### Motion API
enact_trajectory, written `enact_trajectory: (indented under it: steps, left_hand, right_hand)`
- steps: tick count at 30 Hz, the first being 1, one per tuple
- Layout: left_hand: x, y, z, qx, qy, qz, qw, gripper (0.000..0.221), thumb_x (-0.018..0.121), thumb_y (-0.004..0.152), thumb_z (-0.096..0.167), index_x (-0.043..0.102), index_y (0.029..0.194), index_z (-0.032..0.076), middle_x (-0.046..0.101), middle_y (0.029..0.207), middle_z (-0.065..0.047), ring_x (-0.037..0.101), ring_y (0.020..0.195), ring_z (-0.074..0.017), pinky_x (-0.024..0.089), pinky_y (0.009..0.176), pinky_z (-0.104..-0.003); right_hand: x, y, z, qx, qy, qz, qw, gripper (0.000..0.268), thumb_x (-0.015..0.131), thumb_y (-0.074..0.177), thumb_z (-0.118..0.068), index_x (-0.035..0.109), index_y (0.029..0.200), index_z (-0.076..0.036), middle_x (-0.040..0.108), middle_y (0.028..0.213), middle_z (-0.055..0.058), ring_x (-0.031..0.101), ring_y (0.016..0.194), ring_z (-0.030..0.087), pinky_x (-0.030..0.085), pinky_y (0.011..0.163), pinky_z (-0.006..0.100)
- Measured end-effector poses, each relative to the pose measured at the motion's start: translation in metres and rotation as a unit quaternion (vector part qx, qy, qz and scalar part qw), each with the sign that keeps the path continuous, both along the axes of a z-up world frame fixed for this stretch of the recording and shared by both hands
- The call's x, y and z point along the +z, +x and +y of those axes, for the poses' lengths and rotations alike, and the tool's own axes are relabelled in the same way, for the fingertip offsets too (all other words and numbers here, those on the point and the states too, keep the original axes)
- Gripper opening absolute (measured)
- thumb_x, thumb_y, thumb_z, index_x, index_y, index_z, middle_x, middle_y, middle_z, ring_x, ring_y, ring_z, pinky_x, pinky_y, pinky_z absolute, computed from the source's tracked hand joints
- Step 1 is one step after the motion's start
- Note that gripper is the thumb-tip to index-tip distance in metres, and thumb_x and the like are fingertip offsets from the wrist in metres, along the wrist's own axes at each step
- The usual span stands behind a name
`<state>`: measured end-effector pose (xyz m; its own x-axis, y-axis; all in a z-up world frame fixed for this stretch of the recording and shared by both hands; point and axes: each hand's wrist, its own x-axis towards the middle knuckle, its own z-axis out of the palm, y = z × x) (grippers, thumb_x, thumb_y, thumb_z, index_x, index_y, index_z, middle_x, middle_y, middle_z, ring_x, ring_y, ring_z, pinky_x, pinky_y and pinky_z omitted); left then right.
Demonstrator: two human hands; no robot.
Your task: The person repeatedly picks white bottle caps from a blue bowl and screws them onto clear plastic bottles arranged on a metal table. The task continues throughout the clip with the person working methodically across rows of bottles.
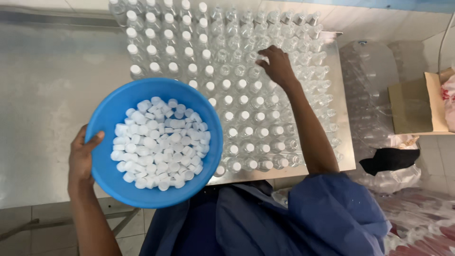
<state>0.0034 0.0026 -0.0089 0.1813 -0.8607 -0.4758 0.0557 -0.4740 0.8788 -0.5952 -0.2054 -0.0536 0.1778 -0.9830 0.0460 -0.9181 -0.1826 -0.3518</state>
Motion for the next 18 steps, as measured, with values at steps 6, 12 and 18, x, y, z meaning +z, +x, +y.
enact_trajectory:
  steps: [6, 12, 18]
  left_hand:
    - [0.007, 0.003, 0.006, -0.036, -0.071, 0.024, 0.997, 0.041, 0.073, 0.108, 0.026, 0.067, 0.146, 0.014, 0.072, 0.118, -0.017, 0.071, 0.106, -0.0283, 0.057, 0.097, -0.05]
    - [0.013, 0.004, 0.006, -0.059, -0.085, 0.014, 0.995, 0.045, 0.072, 0.108, 0.028, 0.065, 0.149, 0.013, 0.07, 0.115, -0.016, 0.068, 0.098, -0.0271, 0.058, 0.094, -0.054]
    - [0.026, 0.003, 0.007, -0.085, -0.093, 0.003, 0.992, 0.048, 0.067, 0.111, 0.028, 0.059, 0.154, 0.006, 0.067, 0.12, -0.024, 0.067, 0.107, -0.0357, 0.055, 0.097, -0.063]
  right_hand:
    - [0.088, 0.236, 0.105, 0.292, 0.063, -0.175, 0.938, 0.027, 0.074, 0.104, -0.016, 0.08, 0.13, -0.014, 0.077, 0.109, 0.015, 0.076, 0.096, 0.037, 0.06, 0.084, 0.05]
    - [-0.054, 0.299, 0.106, 0.344, -0.157, 0.319, 0.869, 0.016, 0.081, 0.09, -0.003, 0.076, 0.104, -0.011, 0.071, 0.104, 0.013, 0.073, 0.091, 0.031, 0.055, 0.071, 0.041]
    - [-0.025, 0.288, 0.112, 0.345, -0.032, 0.231, 0.909, 0.029, 0.074, 0.097, -0.004, 0.07, 0.125, -0.007, 0.074, 0.112, 0.02, 0.079, 0.097, 0.037, 0.061, 0.074, 0.046]
